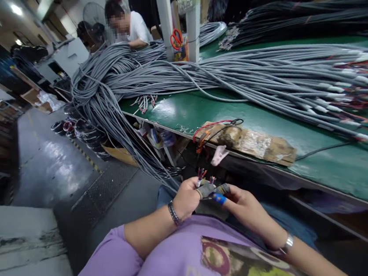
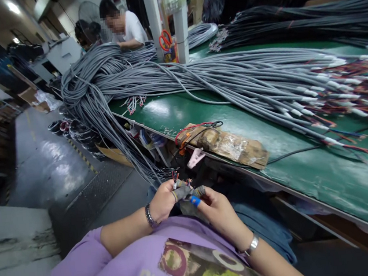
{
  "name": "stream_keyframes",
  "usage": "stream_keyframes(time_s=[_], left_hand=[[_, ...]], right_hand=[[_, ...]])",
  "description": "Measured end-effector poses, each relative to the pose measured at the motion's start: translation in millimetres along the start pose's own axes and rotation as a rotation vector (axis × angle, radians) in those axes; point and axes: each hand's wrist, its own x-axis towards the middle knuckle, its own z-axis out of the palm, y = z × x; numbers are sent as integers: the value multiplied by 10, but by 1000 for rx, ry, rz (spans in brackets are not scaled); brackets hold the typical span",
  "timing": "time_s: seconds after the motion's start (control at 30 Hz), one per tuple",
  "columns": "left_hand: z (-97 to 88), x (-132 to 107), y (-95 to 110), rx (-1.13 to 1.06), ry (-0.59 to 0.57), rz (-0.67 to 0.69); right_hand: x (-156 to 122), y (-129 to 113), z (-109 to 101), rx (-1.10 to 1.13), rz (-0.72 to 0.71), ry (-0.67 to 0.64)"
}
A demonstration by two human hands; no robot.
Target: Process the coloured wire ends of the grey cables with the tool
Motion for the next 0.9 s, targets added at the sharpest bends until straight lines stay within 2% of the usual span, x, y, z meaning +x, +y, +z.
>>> stream_keyframes(time_s=[0.13,0.23,0.3,0.5,0.6,0.73,0.9], left_hand=[[-34,11,62,114,-89,41],[-20,-3,139,145,-190,11],[2,-22,200,128,-217,-11],[-11,-59,300,129,-253,-94],[-45,-46,268,201,-242,-54],[-48,-25,257,276,-169,-4],[7,-30,306,120,-102,-35]], right_hand=[[27,-89,-116,19,-56,20],[70,-191,-113,50,-71,-52],[85,-255,-79,71,-63,-57],[86,-373,-8,151,-9,78],[92,-416,9,182,15,136],[117,-430,20,219,14,148],[161,-342,-23,355,32,99]])
